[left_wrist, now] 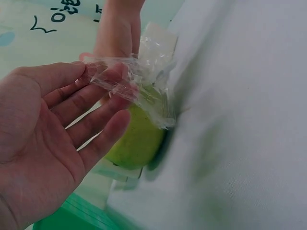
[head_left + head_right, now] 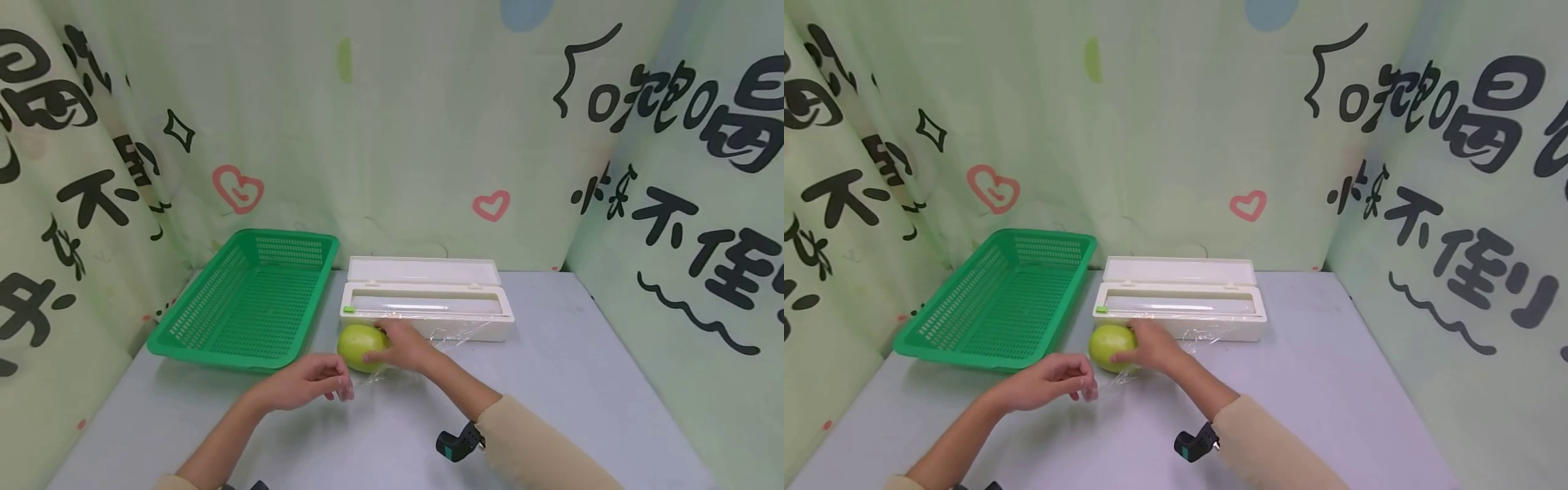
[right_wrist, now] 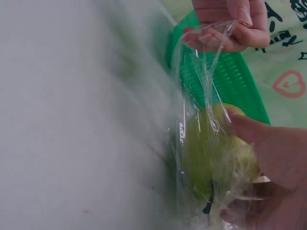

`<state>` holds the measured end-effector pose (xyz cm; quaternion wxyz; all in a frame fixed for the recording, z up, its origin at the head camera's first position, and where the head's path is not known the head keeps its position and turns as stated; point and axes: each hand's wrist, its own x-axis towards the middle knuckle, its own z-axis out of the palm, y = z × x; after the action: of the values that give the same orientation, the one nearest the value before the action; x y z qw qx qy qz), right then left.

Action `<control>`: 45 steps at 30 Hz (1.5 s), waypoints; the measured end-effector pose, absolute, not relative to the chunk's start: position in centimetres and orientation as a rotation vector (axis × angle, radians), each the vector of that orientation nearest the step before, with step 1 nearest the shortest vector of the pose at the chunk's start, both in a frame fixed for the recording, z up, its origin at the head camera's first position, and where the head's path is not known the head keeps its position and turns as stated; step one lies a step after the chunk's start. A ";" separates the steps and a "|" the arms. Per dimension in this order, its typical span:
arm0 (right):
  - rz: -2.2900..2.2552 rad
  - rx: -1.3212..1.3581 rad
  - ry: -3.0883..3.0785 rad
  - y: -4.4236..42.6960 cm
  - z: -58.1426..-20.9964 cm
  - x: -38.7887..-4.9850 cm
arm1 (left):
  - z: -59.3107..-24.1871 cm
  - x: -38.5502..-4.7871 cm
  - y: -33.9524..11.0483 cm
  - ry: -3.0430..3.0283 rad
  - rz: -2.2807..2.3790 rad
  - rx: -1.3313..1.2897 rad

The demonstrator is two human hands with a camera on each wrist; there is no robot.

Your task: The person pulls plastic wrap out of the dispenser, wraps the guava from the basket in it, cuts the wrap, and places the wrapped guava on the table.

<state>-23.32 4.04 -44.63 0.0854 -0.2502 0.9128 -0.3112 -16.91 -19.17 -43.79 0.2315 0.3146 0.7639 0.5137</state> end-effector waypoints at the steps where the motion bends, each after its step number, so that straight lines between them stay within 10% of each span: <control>1: -0.922 -0.739 2.726 4.0 -44.8 -23.3 | -43.8 -16.9 -19.1 2.100 1.412 0.869; 33: -1.605 -0.520 2.572 13.1 -41.9 -22.0 | -42.2 -17.1 -17.0 1.989 1.349 0.938; 45: -1.055 -0.704 2.708 13.6 -43.6 -22.2 | -40.3 -16.8 -16.7 1.952 1.400 1.067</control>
<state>-22.18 13.63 -43.63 0.0758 -0.2348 0.9030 -0.3518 -16.80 -16.68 -40.31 0.2539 0.3926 0.7184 0.5151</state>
